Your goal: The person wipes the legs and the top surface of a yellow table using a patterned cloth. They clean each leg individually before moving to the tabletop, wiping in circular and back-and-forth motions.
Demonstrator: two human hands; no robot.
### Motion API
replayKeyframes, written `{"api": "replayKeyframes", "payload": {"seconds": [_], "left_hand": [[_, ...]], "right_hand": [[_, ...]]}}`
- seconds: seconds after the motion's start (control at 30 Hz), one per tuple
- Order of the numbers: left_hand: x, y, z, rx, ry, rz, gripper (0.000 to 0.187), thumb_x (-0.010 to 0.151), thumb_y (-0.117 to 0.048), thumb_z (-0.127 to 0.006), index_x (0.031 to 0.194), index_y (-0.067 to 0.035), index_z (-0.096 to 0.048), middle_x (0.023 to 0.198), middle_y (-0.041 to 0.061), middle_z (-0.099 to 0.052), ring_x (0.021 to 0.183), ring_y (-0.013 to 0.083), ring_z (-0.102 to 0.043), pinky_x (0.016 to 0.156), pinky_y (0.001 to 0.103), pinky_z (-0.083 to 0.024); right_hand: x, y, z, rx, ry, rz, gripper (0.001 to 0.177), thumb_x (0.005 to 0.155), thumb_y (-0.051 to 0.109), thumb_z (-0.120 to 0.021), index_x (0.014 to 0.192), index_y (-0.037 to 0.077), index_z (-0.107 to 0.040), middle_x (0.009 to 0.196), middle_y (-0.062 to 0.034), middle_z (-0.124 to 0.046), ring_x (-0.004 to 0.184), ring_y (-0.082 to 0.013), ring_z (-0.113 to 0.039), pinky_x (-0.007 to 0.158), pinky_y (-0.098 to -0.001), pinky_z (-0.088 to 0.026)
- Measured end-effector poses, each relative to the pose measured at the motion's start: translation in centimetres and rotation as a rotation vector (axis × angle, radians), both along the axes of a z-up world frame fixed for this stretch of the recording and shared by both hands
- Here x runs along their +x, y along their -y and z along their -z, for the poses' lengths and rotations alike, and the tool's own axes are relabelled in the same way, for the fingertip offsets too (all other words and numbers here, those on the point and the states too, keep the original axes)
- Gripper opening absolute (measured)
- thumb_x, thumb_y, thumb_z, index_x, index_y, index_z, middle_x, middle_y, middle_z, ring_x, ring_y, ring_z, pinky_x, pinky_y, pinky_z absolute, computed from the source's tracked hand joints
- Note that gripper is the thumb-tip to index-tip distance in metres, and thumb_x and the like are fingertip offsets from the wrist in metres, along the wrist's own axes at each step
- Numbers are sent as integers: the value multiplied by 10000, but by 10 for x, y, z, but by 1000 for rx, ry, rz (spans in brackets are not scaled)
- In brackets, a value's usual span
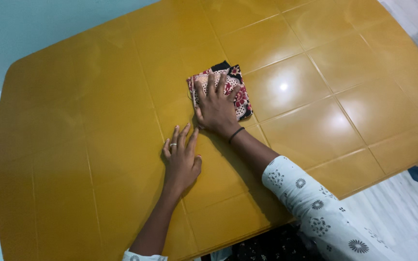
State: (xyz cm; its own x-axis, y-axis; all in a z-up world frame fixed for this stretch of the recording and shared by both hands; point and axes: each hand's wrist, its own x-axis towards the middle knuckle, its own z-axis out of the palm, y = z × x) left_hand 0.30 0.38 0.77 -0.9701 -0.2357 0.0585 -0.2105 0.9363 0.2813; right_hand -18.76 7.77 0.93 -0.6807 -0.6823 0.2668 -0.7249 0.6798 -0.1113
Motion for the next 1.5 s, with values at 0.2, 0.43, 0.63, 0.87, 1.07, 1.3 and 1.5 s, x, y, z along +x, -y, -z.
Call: {"api": "replayKeyframes", "payload": {"seconds": [0.2,0.43,0.63,0.87,1.07,1.3,1.5], "left_hand": [[-3,2,6,-46,30,-1,799,850,-216,-616,1572,-156,-279,1663,105,-200,1558,307,-76,1211,616,-44],[-3,0,-1,-21,67,-25,832,845,-219,-618,1588,-184,-246,1668,83,-184,1563,295,-67,1220,600,-42],[-5,0,0,-35,80,-27,836,845,-219,-602,1595,-193,-235,1679,80,-172,1563,285,-61,1212,609,-29],[-1,2,4,-23,-2,1,817,858,-197,-577,1605,-189,-247,1679,81,-196,1579,289,-75,1224,612,-45],[-1,2,6,7,-14,-6,828,845,-197,-597,1595,-197,-249,1679,74,-199,1575,293,-70,1217,615,-47],[-3,5,9,-12,-12,2,844,833,-190,-615,1594,-194,-250,1672,88,-199,1565,296,-74,1211,614,-35],[-3,3,3,17,-6,-2,842,817,-176,-613,1588,-179,-272,1665,90,-218,1571,295,-84,1216,596,-53]], "right_hand": [[36,-31,-1,22,7,-61,789,952,503,-453,1605,106,-257,1635,-324,-142,1481,-597,-51,1025,-903,-78],[89,-91,3,105,-20,-232,818,930,521,-411,1588,67,-237,1626,-349,-92,1469,-614,-19,996,-891,-12],[121,-155,5,19,-18,-383,785,942,498,-414,1602,112,-234,1643,-335,-105,1488,-556,-9,1038,-836,68],[126,-207,-6,-7,-14,-364,738,905,452,-406,1589,221,-253,1670,-203,-108,1538,-430,25,1106,-763,69],[101,-247,7,-78,22,-312,712,935,490,-361,1608,305,-218,1715,-59,-60,1571,-323,32,1147,-745,14],[30,-324,29,-33,12,-14,766,869,489,-410,1597,334,-228,1731,-47,-46,1590,-323,0,1110,-757,-105],[-40,-356,6,-61,89,416,677,942,415,-464,1580,199,-399,1625,-238,-322,1553,-503,-233,1025,-848,-215]]}}
